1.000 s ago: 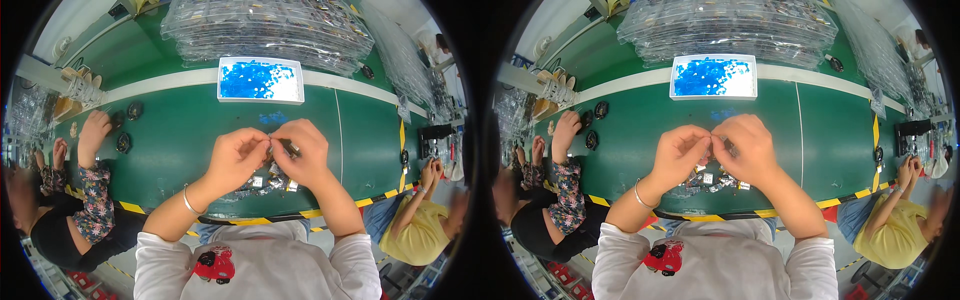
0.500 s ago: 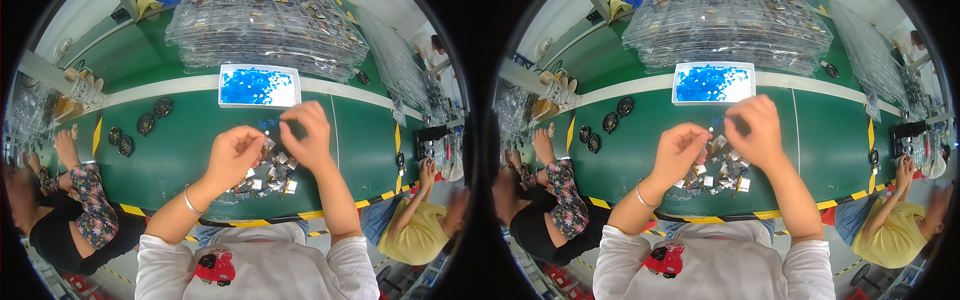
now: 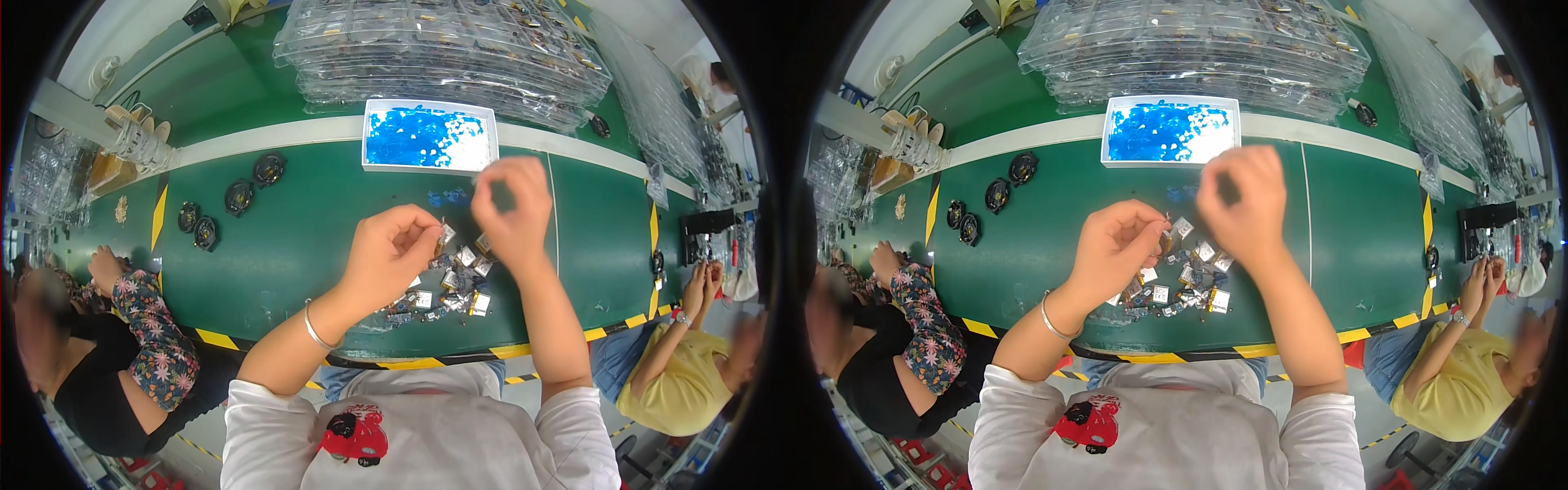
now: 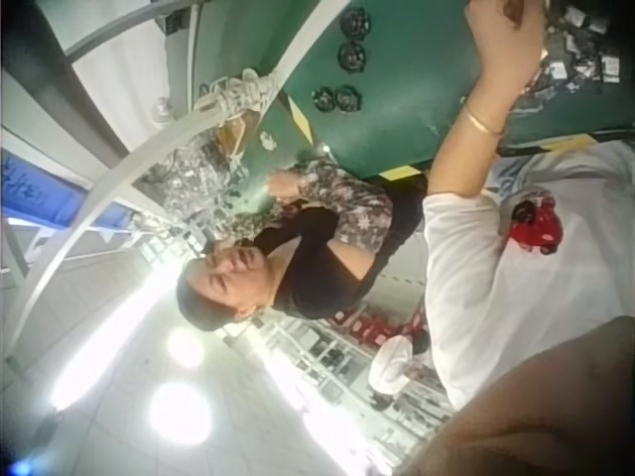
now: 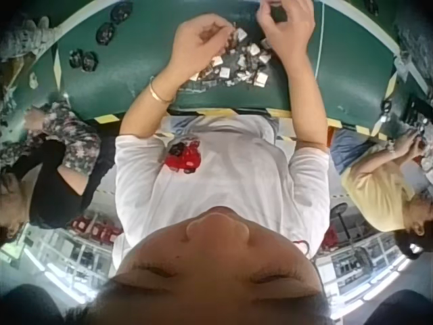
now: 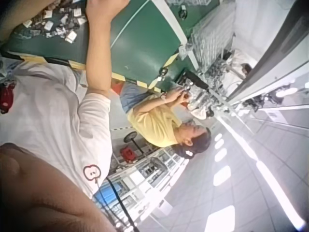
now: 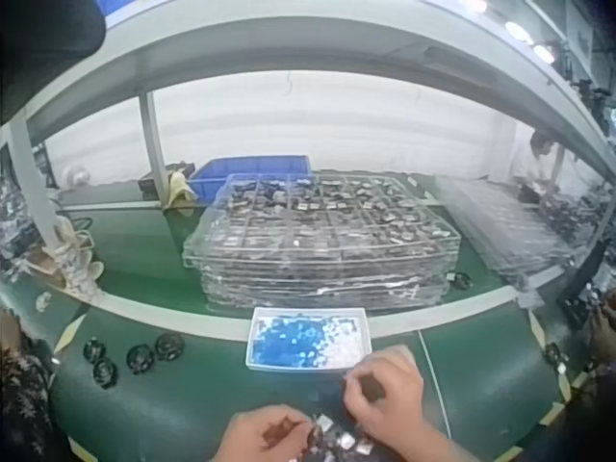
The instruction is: Manually assemble small electronic components onto a circular circuit board or base plate.
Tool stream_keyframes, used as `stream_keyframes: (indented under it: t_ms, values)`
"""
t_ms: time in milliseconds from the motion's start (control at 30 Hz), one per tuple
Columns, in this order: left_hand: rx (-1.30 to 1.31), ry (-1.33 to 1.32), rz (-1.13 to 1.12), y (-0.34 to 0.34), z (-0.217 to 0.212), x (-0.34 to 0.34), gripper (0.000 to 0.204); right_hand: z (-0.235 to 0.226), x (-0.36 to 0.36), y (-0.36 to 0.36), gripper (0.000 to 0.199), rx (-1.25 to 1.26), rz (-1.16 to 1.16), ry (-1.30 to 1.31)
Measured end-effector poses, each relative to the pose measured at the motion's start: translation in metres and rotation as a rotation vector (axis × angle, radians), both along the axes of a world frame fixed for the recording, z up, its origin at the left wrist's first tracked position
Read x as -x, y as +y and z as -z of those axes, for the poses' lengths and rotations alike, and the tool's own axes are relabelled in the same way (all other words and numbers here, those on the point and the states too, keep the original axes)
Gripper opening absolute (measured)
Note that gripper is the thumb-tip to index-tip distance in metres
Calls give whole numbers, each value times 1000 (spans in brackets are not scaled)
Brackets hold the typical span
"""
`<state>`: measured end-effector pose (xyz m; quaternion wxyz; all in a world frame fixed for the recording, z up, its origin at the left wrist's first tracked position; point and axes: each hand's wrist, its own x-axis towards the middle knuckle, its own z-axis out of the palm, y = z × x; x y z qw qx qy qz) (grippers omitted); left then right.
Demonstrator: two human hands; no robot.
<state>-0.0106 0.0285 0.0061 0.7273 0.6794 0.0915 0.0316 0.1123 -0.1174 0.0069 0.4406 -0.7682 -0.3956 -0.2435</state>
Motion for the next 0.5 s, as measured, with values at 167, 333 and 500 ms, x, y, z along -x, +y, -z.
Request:
stream_keyframes:
  t_ms: [167,333,500]
  values:
    - [80,18,11,2,-1,-3,8,14,-28,-8,19,289,193,-5]
    - [210,66,-33,8,-2,-3,13,-5,0,-12,20,129,125,69]
    - [334,-1,-8,6,2,-1,26,-18,54,3,19,190,-162,458]
